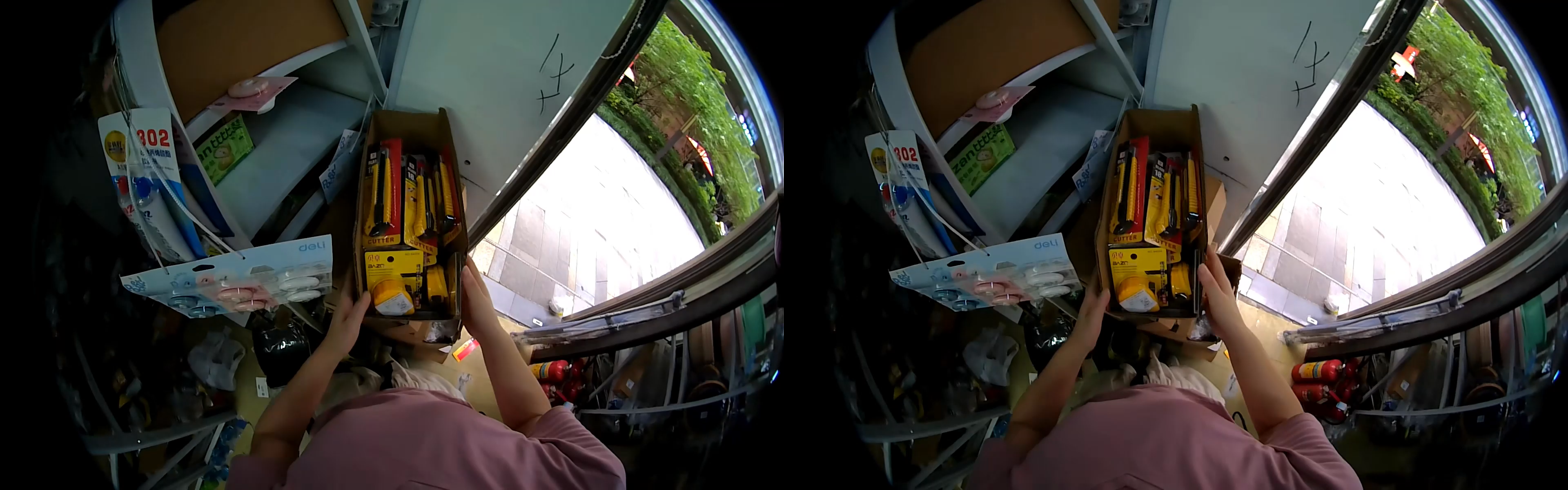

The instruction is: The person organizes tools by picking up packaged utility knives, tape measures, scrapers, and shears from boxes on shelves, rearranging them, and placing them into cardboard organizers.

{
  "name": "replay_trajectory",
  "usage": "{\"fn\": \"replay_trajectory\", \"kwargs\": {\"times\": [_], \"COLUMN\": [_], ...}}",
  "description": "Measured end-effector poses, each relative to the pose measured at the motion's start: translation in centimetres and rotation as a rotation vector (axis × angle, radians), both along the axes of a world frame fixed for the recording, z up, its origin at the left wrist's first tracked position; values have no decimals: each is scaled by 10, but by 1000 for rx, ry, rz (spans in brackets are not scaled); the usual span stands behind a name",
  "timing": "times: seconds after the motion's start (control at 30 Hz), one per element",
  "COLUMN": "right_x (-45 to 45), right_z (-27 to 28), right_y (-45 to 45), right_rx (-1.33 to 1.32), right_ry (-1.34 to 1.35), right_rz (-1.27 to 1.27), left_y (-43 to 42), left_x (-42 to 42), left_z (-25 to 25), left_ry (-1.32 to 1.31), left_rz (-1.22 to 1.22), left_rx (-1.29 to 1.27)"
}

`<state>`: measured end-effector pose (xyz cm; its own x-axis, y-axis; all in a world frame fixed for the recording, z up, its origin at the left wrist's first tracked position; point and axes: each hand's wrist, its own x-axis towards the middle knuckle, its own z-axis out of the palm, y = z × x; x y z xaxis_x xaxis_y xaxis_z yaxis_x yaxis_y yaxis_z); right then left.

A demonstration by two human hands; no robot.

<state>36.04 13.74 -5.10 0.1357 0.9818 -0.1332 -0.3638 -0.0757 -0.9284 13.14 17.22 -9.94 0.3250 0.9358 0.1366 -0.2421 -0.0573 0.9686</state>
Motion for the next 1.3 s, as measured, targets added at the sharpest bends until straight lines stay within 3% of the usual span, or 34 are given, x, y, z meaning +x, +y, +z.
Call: {"fn": "replay_trajectory", "kwargs": {"times": [0.1,0.17,0.4,0.6,0.77,0.97,1.0,1.1,1.23,1.3], "right_x": [-3,-3,-11,-26,-30,-53,-64,-63,-61,-52], "right_z": [-3,0,-11,7,-11,-11,7,1,24,24], "right_y": [-6,-6,4,6,-5,-64,-79,-124,-173,-193], "right_rx": [3,-22,-85,-145,-51,104,-11,39,239,204], "right_ry": [15,92,186,228,197,162,151,211,84,-10], "right_rz": [42,67,-72,-192,-290,-433,-477,-380,-266,-277], "left_y": [21,31,40,42,38,2,-8,-36,-81,-98], "left_x": [9,11,13,13,17,3,0,-5,-17,-26], "left_z": [9,10,14,23,13,33,42,59,87,90], "left_ry": [-83,-161,-183,-266,-335,-243,-283,-346,-484,-519], "left_rz": [-85,-118,-185,-220,-181,-152,-191,-223,-232,-234], "left_rx": [-171,-426,-231,-232,-145,73,45,30,-195,-346]}}
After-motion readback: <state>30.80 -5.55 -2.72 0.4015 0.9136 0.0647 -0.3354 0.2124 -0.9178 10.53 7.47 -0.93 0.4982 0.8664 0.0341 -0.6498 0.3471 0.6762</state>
